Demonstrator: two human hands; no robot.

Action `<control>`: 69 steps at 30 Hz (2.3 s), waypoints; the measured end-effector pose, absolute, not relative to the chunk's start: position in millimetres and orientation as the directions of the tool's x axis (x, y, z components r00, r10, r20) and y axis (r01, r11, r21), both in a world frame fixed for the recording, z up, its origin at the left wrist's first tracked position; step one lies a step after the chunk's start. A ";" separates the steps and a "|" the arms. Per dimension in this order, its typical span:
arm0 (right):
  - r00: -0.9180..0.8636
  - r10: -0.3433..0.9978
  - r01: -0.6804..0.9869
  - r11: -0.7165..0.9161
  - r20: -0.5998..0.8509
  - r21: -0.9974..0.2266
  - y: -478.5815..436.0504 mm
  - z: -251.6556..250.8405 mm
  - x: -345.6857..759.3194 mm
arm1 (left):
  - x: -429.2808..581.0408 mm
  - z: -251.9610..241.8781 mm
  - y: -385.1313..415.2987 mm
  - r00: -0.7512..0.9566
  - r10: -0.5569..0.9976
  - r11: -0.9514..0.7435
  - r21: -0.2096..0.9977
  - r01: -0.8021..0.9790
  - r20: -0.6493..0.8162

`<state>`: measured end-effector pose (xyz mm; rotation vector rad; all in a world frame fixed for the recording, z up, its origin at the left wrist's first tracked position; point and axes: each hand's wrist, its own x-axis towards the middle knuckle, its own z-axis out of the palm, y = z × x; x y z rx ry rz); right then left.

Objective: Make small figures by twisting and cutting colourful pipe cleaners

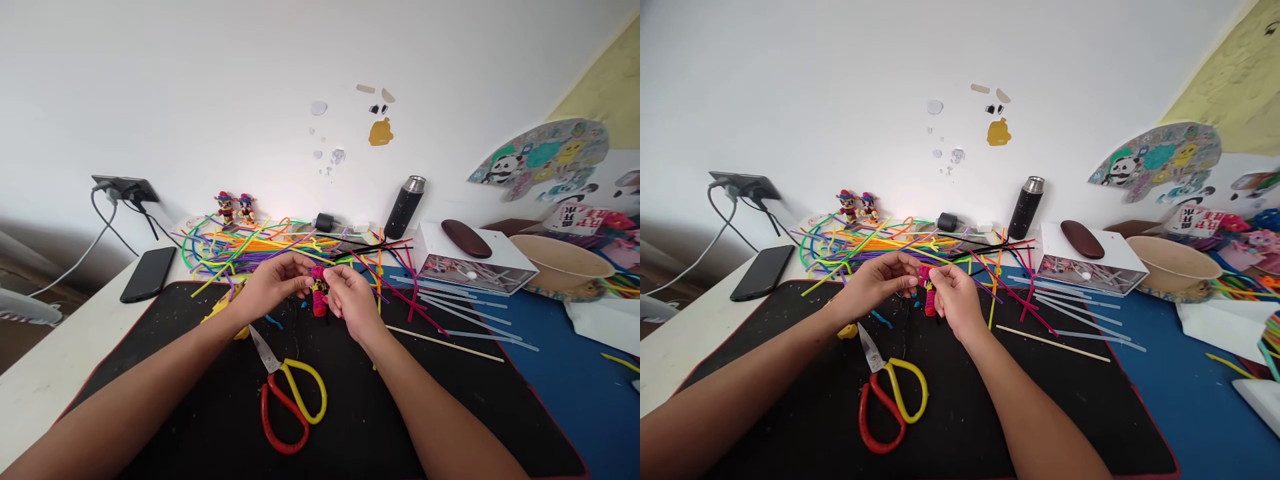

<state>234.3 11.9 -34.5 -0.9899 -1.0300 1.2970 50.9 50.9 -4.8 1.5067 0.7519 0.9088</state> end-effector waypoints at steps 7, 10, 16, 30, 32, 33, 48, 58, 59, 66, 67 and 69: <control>-0.024 0.999 -0.249 0.022 0.029 -0.968 11.7 -37.8 233.3 | 46.3 -1.5 53.4 0.493 0.863 -0.107 0.994 -0.030 0.107; -0.040 0.999 -0.239 0.022 0.032 -0.971 11.4 -38.2 233.4 | 46.2 -2.3 53.8 0.510 0.855 -0.083 0.996 -0.039 0.091; -0.083 0.996 -0.226 0.023 0.043 -0.974 9.5 -36.7 233.0 | 45.2 -9.2 56.6 0.512 0.858 0.016 0.994 -0.106 0.041; -0.072 0.997 -0.189 0.000 0.014 -0.982 10.1 -38.2 231.4 | 46.6 -10.3 58.4 0.505 0.862 0.094 0.994 -0.061 -0.050; -0.064 0.998 -0.193 -0.005 0.007 -0.981 10.3 -38.2 231.5 | 45.7 -6.7 56.2 0.516 0.856 0.047 0.998 -0.039 -0.020; -0.062 0.998 -0.197 -0.004 0.008 -0.980 10.6 -38.4 231.7 | 45.2 -5.1 54.7 0.523 0.852 0.005 1.000 -0.021 0.007; -0.098 0.995 -0.234 0.003 0.026 -0.972 11.3 -45.5 230.0 | 41.9 -6.3 46.5 0.500 0.810 -0.535 0.736 0.415 0.306; -0.071 0.997 -0.303 -0.004 0.018 -0.953 9.6 -39.1 231.3 | 42.5 -10.6 48.3 0.462 0.862 -0.328 0.924 0.198 0.207; -0.075 0.997 -0.307 -0.008 0.016 -0.952 9.7 -39.2 231.3 | 43.0 -10.2 48.5 0.459 0.865 -0.311 0.933 0.178 0.201; -0.086 0.996 -0.343 -0.040 -0.011 -0.938 10.8 -41.1 232.3 | 44.8 -10.4 50.1 0.447 0.872 -0.233 0.972 0.020 0.200; -0.090 0.996 -0.351 -0.041 -0.011 -0.936 11.1 -42.0 232.4 | 44.7 -10.9 50.1 0.451 0.870 -0.229 0.973 0.013 0.199; -0.100 0.995 -0.359 -0.045 -0.009 -0.932 11.7 -43.8 232.5 | 44.6 -11.6 50.1 0.465 0.864 -0.226 0.974 0.013 0.194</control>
